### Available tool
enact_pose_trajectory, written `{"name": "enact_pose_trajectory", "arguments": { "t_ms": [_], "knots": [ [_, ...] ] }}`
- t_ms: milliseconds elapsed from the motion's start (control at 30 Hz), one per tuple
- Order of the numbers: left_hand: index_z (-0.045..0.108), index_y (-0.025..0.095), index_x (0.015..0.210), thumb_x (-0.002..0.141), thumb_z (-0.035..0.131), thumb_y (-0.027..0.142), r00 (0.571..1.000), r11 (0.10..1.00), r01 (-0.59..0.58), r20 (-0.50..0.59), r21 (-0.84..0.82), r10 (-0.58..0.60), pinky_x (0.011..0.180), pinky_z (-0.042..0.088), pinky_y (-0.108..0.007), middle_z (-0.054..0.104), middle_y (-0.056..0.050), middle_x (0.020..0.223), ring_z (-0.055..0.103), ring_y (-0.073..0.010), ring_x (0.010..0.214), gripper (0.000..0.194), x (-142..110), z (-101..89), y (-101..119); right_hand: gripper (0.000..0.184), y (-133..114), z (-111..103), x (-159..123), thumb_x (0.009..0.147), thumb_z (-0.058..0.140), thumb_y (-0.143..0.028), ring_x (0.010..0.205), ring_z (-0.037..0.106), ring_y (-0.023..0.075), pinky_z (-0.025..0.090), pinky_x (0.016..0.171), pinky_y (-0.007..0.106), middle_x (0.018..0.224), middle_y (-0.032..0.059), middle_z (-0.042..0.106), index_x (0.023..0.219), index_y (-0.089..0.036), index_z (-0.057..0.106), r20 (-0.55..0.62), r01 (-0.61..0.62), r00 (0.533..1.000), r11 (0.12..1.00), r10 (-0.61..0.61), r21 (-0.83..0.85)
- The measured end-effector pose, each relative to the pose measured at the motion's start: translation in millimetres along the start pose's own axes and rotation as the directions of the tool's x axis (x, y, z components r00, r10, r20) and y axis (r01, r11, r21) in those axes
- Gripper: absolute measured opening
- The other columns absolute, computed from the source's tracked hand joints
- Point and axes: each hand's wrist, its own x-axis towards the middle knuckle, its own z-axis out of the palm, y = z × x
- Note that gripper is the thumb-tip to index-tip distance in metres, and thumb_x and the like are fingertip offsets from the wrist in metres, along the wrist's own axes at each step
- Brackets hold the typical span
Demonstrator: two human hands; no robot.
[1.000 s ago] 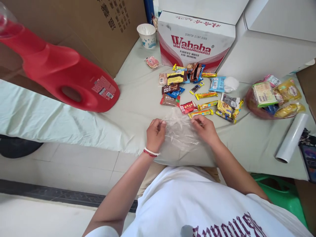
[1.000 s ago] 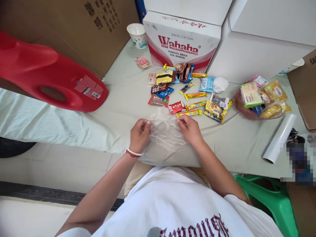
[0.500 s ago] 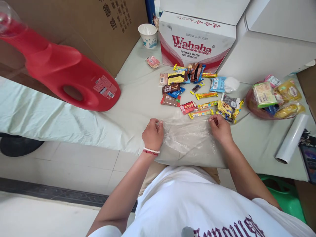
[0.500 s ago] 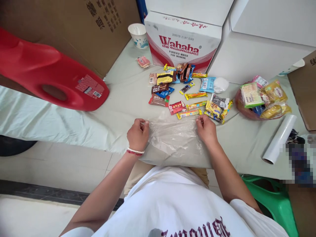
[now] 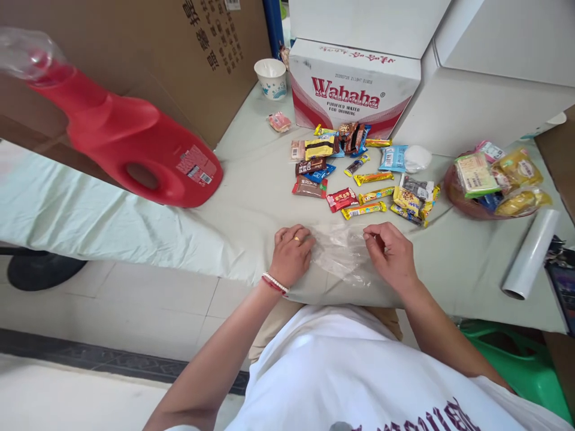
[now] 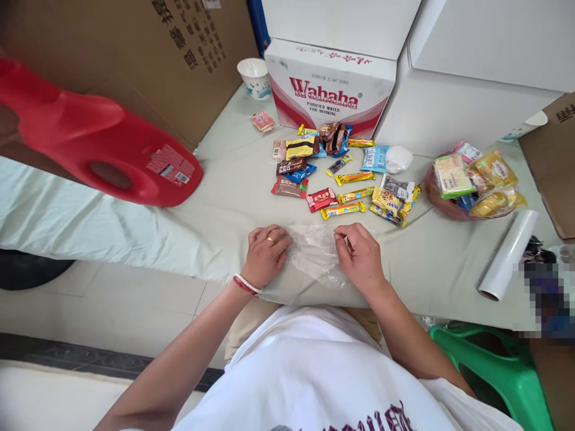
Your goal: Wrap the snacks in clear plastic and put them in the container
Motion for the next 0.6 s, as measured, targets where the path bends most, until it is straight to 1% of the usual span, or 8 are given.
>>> {"name": "enact_pose_trajectory", "arguments": {
  "t_ms": [100, 167, 233, 300, 367, 433, 500, 600],
  "knots": [
    [0.067, 0.025, 0.120, 0.093, 0.054, 0.028, 0.999, 0.999, 0.026, 0.036, -0.021, -0.025, 0.121, 0.017, -0.065, 0.069, -0.011, 0.129, 0.049, -0.0318, 0.141, 0.030, 0, -2.0, 1, 0.023, 10, 2, 2, 0.100, 0.057, -0.041, 0.095, 0.061, 0.0269, 0.052, 0.087, 0.042, 0.102, 0.0090, 0.068, 0.109, -0.023, 0.069, 0.084, 0.048, 0.996, 0.994, -0.040, -0.102],
    [0.062, 0.024, 0.130, 0.091, 0.059, 0.040, 0.995, 0.999, 0.041, 0.090, -0.023, -0.038, 0.121, 0.008, -0.071, 0.064, -0.013, 0.140, 0.039, -0.0361, 0.149, 0.042, -2, -3.2, 1, 0.034, 17, 7, 10, 0.096, 0.062, -0.046, 0.105, 0.057, 0.0316, 0.051, 0.093, 0.048, 0.113, 0.0124, 0.066, 0.119, -0.021, 0.069, 0.165, 0.080, 0.985, 0.979, -0.048, -0.189],
    [0.055, 0.023, 0.140, 0.087, 0.063, 0.051, 0.987, 0.999, 0.045, 0.156, -0.018, -0.042, 0.120, 0.006, -0.075, 0.054, -0.016, 0.153, 0.032, -0.0395, 0.153, 0.060, -5, -4.5, 2, 0.041, 24, 15, 22, 0.095, 0.064, -0.043, 0.113, 0.054, 0.0344, 0.048, 0.100, 0.051, 0.125, 0.0158, 0.062, 0.128, -0.019, 0.067, 0.225, 0.091, 0.974, 0.965, -0.034, -0.248],
    [0.046, 0.023, 0.150, 0.085, 0.065, 0.058, 0.979, 0.999, 0.038, 0.203, -0.003, -0.037, 0.119, 0.004, -0.077, 0.042, -0.018, 0.162, 0.028, -0.0414, 0.154, 0.077, -10, -5.7, 2, 0.044, 30, 21, 34, 0.095, 0.062, -0.033, 0.123, 0.050, 0.0363, 0.043, 0.107, 0.056, 0.140, 0.0195, 0.053, 0.136, -0.017, 0.062, 0.197, 0.076, 0.980, 0.957, -0.020, -0.282],
    [0.038, 0.022, 0.156, 0.083, 0.065, 0.064, 0.972, 0.999, 0.032, 0.232, 0.011, -0.033, 0.119, 0.001, -0.078, 0.033, -0.020, 0.166, 0.027, -0.0423, 0.155, 0.089, -17, -6.5, 3, 0.047, 29, 25, 40, 0.095, 0.059, -0.026, 0.130, 0.047, 0.0372, 0.039, 0.111, 0.059, 0.149, 0.0217, 0.043, 0.141, -0.016, 0.057, 0.080, 0.052, 0.996, 0.959, -0.031, -0.280],
    [0.034, 0.020, 0.158, 0.083, 0.065, 0.065, 0.969, 0.999, 0.036, 0.246, 0.009, -0.037, 0.120, 0.000, -0.077, 0.028, -0.022, 0.168, 0.027, -0.0423, 0.155, 0.093, -23, -7.1, 5, 0.042, 21, 28, 35, 0.097, 0.054, -0.024, 0.130, 0.048, 0.0350, 0.042, 0.110, 0.057, 0.144, 0.0207, 0.048, 0.138, -0.017, 0.058, 0.015, 0.082, 0.997, 0.972, -0.081, -0.220],
    [0.032, 0.018, 0.159, 0.085, 0.064, 0.060, 0.969, 0.999, 0.044, 0.243, -0.014, -0.040, 0.120, -0.001, -0.076, 0.026, -0.024, 0.168, 0.027, -0.0417, 0.155, 0.090, -30, -7.5, 7, 0.033, 9, 34, 18, 0.099, 0.049, -0.022, 0.121, 0.055, 0.0304, 0.049, 0.104, 0.050, 0.130, 0.0171, 0.059, 0.129, -0.018, 0.064, 0.115, 0.195, 0.976, 0.974, -0.182, -0.116],
    [0.034, 0.017, 0.156, 0.090, 0.057, 0.040, 0.982, 0.992, 0.063, 0.185, -0.108, -0.042, 0.124, 0.004, -0.071, 0.034, -0.022, 0.166, 0.029, -0.0375, 0.155, 0.074, -36, -8.5, 7, 0.029, -10, 51, -14, 0.102, 0.050, -0.024, 0.121, 0.058, 0.0284, 0.053, 0.103, 0.047, 0.129, 0.0145, 0.065, 0.122, -0.019, 0.069, 0.402, 0.363, 0.850, 0.931, -0.341, 0.022]
  ]
}}
